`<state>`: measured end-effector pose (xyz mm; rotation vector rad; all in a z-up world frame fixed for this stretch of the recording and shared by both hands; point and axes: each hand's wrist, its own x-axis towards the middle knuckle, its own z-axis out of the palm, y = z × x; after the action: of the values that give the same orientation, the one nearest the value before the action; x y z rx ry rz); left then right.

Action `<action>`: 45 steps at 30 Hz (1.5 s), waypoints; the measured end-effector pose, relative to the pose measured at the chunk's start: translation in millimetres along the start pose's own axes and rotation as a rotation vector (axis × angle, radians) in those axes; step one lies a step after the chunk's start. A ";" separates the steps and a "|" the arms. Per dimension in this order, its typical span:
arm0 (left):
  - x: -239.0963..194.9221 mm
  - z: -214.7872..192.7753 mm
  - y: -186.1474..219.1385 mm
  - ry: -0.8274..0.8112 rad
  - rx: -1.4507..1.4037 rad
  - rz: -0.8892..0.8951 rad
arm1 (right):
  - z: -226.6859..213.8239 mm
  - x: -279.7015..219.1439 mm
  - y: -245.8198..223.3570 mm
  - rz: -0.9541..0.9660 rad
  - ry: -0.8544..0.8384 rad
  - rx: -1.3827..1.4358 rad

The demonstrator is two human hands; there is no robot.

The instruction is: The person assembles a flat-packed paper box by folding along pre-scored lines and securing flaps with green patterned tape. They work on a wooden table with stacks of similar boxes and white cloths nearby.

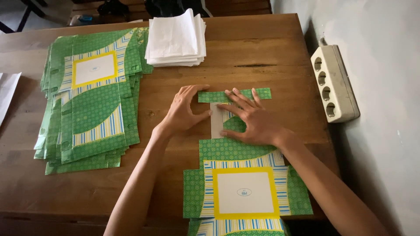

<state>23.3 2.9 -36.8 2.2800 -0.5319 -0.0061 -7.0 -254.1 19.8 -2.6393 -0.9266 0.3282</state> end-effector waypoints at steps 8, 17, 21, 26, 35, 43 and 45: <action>16.9 21.2 -19.5 0.222 0.078 -0.079 | -8.8 -1.7 -5.7 0.036 -0.079 -0.003; -0.6 -10.3 16.4 -0.055 0.010 0.006 | -6.2 0.8 -2.1 0.038 -0.077 -0.015; -3.3 -16.5 27.0 -0.134 -0.010 0.001 | -7.2 0.3 -2.6 0.033 -0.073 -0.011; -6.5 -22.8 34.5 -0.285 -0.032 -0.006 | -7.3 2.2 -2.9 0.032 -0.056 0.025; -12.1 -26.6 39.9 -0.341 0.001 0.056 | -3.2 3.3 0.6 0.010 -0.043 0.026; -12.0 -17.3 31.5 -0.272 -0.021 0.026 | -16.0 6.0 -9.4 0.053 -0.136 0.012; -10.4 -12.0 26.2 -0.264 -0.041 0.016 | -18.1 6.0 -10.0 0.061 -0.164 0.013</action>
<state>6.1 -0.7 -11.7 2.2474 -0.6796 -0.3109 -2.2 -247.0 39.6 -2.6645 -0.8906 0.5710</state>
